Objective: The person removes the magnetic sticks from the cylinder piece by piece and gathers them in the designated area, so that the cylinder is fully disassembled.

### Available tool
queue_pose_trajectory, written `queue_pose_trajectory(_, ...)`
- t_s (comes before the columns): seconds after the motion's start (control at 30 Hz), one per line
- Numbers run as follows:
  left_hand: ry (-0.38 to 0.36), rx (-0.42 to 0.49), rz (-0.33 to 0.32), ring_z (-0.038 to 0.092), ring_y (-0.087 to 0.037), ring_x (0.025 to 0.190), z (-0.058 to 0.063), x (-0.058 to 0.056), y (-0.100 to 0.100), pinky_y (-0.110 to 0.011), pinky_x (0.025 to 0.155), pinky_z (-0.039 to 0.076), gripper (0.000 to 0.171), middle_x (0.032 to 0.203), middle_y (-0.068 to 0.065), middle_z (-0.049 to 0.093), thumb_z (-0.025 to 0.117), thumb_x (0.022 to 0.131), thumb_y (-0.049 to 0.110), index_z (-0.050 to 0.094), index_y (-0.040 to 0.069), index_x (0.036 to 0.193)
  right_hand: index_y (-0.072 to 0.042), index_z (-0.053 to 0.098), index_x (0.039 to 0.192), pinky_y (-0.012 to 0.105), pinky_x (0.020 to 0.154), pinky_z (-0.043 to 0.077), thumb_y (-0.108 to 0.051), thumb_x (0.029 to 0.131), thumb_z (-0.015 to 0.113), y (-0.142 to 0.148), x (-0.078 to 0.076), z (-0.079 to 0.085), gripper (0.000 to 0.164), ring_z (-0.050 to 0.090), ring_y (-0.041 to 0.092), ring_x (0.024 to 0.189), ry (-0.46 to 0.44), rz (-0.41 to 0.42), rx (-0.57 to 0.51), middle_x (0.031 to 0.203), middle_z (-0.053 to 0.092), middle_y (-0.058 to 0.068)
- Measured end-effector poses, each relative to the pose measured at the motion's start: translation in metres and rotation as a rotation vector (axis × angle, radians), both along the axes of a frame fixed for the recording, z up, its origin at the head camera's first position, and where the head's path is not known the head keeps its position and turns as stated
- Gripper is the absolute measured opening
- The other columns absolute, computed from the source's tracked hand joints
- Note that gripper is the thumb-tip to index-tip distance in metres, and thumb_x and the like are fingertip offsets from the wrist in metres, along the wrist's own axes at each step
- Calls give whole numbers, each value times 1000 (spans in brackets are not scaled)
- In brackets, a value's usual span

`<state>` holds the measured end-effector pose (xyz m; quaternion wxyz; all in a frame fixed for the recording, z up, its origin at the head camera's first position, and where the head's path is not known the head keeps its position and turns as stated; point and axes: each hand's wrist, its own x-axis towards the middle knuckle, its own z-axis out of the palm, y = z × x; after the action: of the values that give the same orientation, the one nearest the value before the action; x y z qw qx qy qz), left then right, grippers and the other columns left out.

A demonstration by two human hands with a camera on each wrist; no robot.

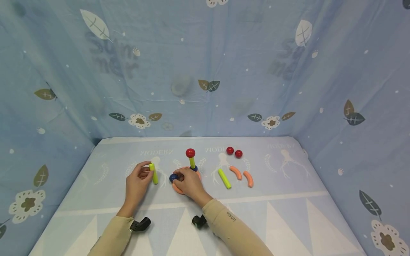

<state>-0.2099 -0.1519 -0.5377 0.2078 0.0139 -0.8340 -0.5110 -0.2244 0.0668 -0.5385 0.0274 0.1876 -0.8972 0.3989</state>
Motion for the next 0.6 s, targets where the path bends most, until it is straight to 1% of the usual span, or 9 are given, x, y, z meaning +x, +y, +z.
queue_pose_trajectory(0.13,-13,-24,17,72,-22,88,0,-2,-4,-6,71,49,35,102,-8,74,76,90,7,70,14,124,-13,77,109,19,72,53,-17,88,79,0,1,0,21,65,5,81,14,7,-13,99,70,-3)
queue_pose_trajectory(0.23,-13,-55,42,71,-21,86,1,-3,-7,-8,72,48,34,100,-7,74,76,90,7,70,14,123,-12,77,110,19,73,54,-16,88,79,0,1,1,22,66,6,81,9,7,-15,99,70,-2)
queue_pose_trajectory(0.3,-11,-73,57,70,-21,85,2,-5,-8,-14,72,49,34,98,-7,74,77,89,7,71,13,122,-12,76,110,20,73,54,-16,89,78,0,2,1,22,66,7,82,1,5,-16,100,70,-2)
queue_pose_trajectory(0.4,-19,-104,80,69,-24,87,3,-7,-10,-27,75,50,34,97,-6,75,77,88,8,72,12,121,-12,76,111,20,74,54,-16,89,78,0,2,2,23,65,6,82,-11,3,-18,101,70,-2)
queue_pose_trajectory(0.47,-34,-118,91,68,-25,90,3,-9,-11,-35,77,49,34,97,-7,76,77,87,10,72,12,121,-12,76,111,20,74,54,-16,89,78,0,1,2,22,65,6,82,-18,3,-20,101,70,-1)
queue_pose_trajectory(0.53,-50,-135,95,66,-28,93,3,-10,-12,-40,79,46,34,98,-8,76,77,88,11,72,11,121,-12,76,111,20,74,54,-16,90,78,0,1,2,22,65,6,83,-24,4,-25,101,70,-1)
queue_pose_trajectory(0.6,-70,-144,97,65,-29,95,3,-11,-13,-43,82,45,34,99,-9,76,76,88,12,71,10,122,-12,76,112,20,74,54,-17,90,78,0,1,2,22,65,6,83,-29,3,-29,101,70,-1)
